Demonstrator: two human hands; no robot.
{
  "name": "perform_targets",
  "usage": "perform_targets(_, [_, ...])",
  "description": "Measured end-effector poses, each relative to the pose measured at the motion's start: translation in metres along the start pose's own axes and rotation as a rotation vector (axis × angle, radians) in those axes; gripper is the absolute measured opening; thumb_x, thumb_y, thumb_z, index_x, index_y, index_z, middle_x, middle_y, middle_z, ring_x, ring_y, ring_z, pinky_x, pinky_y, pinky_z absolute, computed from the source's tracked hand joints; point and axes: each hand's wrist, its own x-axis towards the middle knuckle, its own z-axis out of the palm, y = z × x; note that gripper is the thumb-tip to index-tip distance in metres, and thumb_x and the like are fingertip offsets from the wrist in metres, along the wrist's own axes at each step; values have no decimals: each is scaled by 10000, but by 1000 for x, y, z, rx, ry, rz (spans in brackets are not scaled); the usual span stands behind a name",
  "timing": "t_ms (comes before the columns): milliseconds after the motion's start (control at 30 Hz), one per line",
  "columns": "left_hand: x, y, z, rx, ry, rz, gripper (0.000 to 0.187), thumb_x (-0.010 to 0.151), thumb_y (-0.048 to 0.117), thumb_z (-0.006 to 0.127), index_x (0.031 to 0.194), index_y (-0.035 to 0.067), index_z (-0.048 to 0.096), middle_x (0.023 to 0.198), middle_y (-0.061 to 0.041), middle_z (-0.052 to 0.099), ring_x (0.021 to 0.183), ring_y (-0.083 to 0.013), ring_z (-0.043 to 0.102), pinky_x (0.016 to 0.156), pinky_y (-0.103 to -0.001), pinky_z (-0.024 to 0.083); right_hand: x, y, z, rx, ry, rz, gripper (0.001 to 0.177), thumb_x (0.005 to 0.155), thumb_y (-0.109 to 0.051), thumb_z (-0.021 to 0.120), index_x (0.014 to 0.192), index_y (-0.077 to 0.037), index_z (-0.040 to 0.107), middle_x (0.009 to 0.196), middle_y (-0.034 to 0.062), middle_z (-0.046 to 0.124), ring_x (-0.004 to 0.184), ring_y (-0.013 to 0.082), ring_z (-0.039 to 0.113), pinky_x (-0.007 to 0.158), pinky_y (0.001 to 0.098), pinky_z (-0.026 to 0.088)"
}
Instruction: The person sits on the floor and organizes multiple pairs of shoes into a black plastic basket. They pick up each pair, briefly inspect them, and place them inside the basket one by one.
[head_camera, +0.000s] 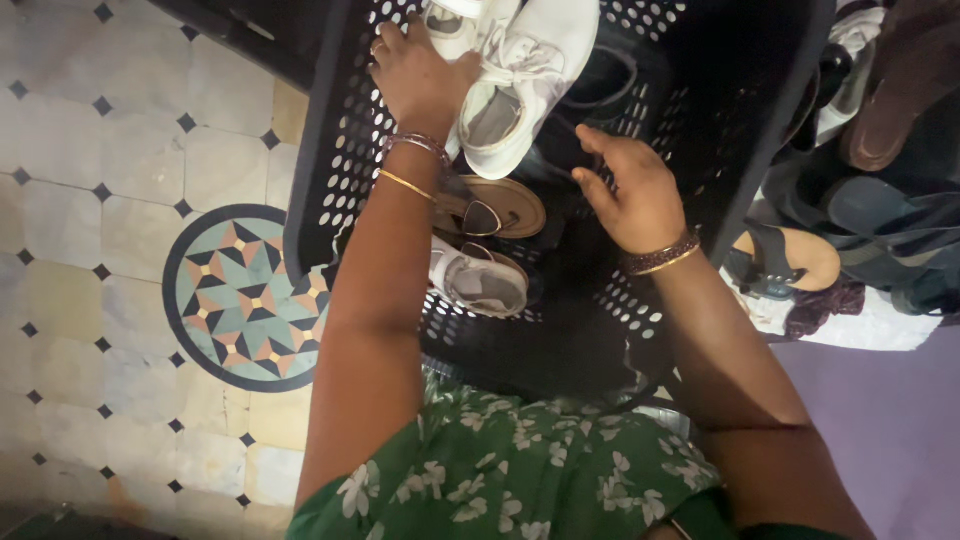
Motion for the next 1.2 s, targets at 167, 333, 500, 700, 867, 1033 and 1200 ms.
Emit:
perform_targets(167, [-21,-15,-34,-162,117,170,943,750,567,840,1378,-57,513,1322,-255,529,1178,-474,515,937,-582,441,-1,2,0,-51,-20,-21,355,983,-158,762,1305,-38,670,1234,161,709,1133,365,664,991,440,528])
perform_targets(333, [-86,-54,-120,-288,-54,375,507,944,364,766,1321,46,649,1243,-167,671,1153,-377,638,967,-476,531,-3,-5,-1,-54,-64,-38,307,984,-161,747,1262,-44,693,1195,148,716,1105,357,667,980,440,532])
perform_targets(500, [-161,-67,-148,-102,-486,490,442,840,408,759,1154,101,704,1192,-147,684,1169,-342,612,1029,-587,405,-5,-5,3,-58,-140,-110,266,989,-130,746,1239,-57,693,1187,119,725,1089,332,674,975,442,527])
perform_targets(700, [-209,-83,-91,-99,-334,578,557,744,372,752,1172,26,670,1209,-178,662,1255,-388,541,1072,-657,296,-9,-10,8,-30,-185,-143,238,970,-125,755,1198,-68,715,1144,121,725,1054,332,679,911,426,551])
perform_targets(867, [-216,-87,-80,-66,-302,619,358,789,304,709,1046,57,686,1102,-140,688,1188,-344,604,1097,-625,346,-13,-7,10,-28,-220,-176,207,955,-124,759,1151,-68,724,1098,112,731,1019,335,689,898,430,558])
perform_targets(1033, [-201,-67,-105,-62,-318,498,219,875,283,692,897,69,654,883,-148,698,833,-365,687,773,-516,529,-17,-2,9,93,-268,-143,375,959,-210,760,1294,-81,650,1161,132,722,1067,300,698,938,413,556])
perform_targets(1200, [-195,-29,-130,-314,-24,347,216,937,258,679,880,57,626,812,-167,676,701,-368,675,616,-467,537,-21,9,6,882,-351,208,929,967,-348,770,1678,-153,204,1415,99,602,1193,223,636,1042,390,529])
